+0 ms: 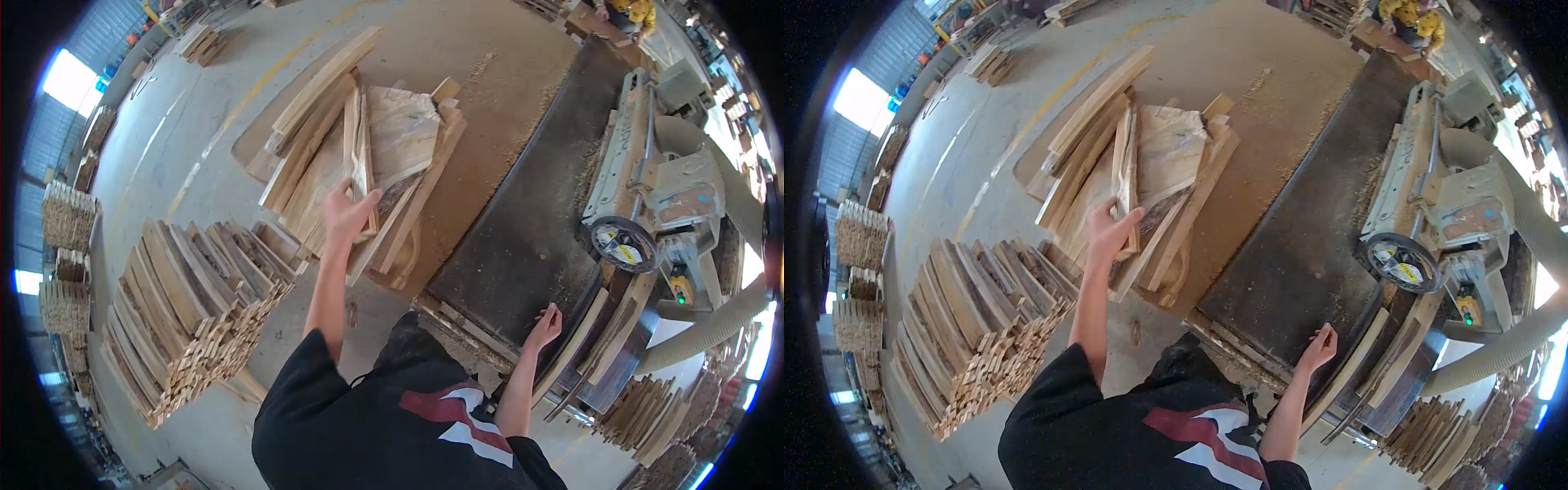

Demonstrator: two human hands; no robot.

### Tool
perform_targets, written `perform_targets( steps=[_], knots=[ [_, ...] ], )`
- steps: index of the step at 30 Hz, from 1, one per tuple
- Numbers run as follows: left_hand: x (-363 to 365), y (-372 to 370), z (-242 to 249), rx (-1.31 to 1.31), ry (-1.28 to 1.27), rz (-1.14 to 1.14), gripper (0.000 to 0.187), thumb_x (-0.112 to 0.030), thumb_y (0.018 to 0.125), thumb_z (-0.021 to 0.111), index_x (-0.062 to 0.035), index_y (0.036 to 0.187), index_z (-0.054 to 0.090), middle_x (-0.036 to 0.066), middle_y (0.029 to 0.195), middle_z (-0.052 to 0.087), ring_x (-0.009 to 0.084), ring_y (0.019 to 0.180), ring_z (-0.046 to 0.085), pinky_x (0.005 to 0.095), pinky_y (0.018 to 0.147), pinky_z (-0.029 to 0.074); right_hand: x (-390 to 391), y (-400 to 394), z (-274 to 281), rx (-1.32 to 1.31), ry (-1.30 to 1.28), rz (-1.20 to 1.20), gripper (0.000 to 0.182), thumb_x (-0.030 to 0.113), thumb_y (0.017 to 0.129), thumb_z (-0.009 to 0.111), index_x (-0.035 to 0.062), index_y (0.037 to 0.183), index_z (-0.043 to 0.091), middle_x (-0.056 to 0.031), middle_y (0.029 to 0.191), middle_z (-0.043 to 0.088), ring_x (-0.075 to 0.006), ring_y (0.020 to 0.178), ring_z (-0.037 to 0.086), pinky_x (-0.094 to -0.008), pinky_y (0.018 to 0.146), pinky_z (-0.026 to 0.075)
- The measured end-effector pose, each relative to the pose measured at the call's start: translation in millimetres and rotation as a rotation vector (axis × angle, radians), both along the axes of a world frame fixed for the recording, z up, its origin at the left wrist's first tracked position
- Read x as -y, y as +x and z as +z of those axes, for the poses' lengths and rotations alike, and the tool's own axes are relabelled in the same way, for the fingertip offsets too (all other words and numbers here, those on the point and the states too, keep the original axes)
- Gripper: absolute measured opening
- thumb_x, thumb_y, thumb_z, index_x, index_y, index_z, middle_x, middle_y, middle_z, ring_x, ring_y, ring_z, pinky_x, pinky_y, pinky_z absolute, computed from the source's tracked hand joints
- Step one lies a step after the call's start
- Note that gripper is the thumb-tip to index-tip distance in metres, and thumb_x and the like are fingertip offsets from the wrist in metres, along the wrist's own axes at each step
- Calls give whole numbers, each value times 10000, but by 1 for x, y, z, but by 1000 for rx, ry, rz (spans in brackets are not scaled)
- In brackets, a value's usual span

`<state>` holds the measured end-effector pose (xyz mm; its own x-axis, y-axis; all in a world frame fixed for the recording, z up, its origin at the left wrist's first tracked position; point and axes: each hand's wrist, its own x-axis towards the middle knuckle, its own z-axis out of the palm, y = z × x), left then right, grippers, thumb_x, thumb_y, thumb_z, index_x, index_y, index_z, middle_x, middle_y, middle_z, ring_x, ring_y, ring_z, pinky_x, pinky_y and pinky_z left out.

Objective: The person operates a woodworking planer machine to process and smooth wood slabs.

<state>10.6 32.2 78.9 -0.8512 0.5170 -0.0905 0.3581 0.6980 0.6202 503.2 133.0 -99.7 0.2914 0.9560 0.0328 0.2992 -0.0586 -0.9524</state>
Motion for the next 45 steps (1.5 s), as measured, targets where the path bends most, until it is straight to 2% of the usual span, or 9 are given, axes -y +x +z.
perform_targets(
  steps=[2, 5, 11, 15, 27, 29, 31, 38, 45],
  knots=[
    [9, 30, 27, 635, 325, 68, 754, -307, 780, 822, 45, 1388, 547, 204, 1157, 662, 224, 1034, 671, 344, 904, 527, 5, -1, 3, -123, -35, -19, 274, 301, 1024, 617, 44, 1003, 711, -3, 759, 634, -70, 621, 548, -243, 539, 427],
    [31, 78, 14, 813, 631, -101, 682, -208, 829, 750, 36, 1422, 517, 145, 1102, 686, 158, 989, 679, 295, 864, 532, 26, -10, 15, -308, -207, 54, 272, 323, 1009, 633, 79, 1102, 710, -21, 849, 690, -86, 694, 626, -239, 563, 460],
    [34, 187, -27, 1470, 594, -285, 497, -79, 826, 437, 3, 1300, 562, 139, 1145, 672, 223, 1001, 688, 342, 865, 553, 103, -49, 61, -645, -557, 560, 663, 605, 1038, 354, 65, 1373, 545, -76, 1080, 706, -193, 934, 671, -337, 763, 539],
    [35, 272, -93, 961, 578, -455, 376, -75, 902, 462, 26, 1240, 592, 64, 1113, 664, 141, 999, 608, 273, 891, 483, 164, -39, 96, -753, -724, 803, 630, 561, 1053, 387, 29, 1360, 523, -96, 1124, 704, -230, 1040, 680, -375, 830, 553],
    [63, 367, -130, 759, -276, -1278, 330, -134, 914, 589, 47, 1188, 622, 95, 988, 711, 171, 837, 666, 330, 745, 530, 293, 66, 45, -1174, -938, 186, 492, 460, 968, 654, 7, 1163, 663, -87, 1098, 719, -228, 873, 694, -294, 703, 512],
    [76, 392, -155, 833, -154, -1285, 343, -142, 939, 563, 37, 1228, 607, 90, 998, 717, 185, 844, 683, 346, 740, 539, 309, 73, 24, -1172, -922, 123, 514, 443, 935, 701, -7, 1178, 649, -97, 1110, 720, -231, 944, 685, -358, 749, 529],
    [85, 415, -166, 1212, -92, -831, 373, -234, 976, 530, -3, 1261, 598, 103, 1067, 708, 231, 906, 693, 375, 792, 548, 316, 69, 14, -284, -547, 101, 428, 329, 950, 694, 71, 1283, 620, -104, 1106, 723, -254, 1052, 681, -382, 927, 511],
    [87, 439, -122, 1928, 67, -511, 797, -716, 985, 339, -50, 1401, 475, 200, 1100, 646, 323, 937, 670, 490, 821, 562, 304, 81, 90, 510, 139, 230, 709, 43, 722, 831, 175, 1375, 590, -203, 1523, 337, -403, 1302, 500, -451, 1020, 499],
    [87, 400, -118, 2324, 362, -514, 881, -763, 971, 273, -38, 1445, 433, 214, 1102, 639, 330, 928, 668, 468, 792, 570, 301, 57, 86, -78, -38, 326, 759, 155, 818, 804, 1, 1468, 444, -203, 1462, 434, -337, 1304, 513, -400, 1038, 476]
  ],
)
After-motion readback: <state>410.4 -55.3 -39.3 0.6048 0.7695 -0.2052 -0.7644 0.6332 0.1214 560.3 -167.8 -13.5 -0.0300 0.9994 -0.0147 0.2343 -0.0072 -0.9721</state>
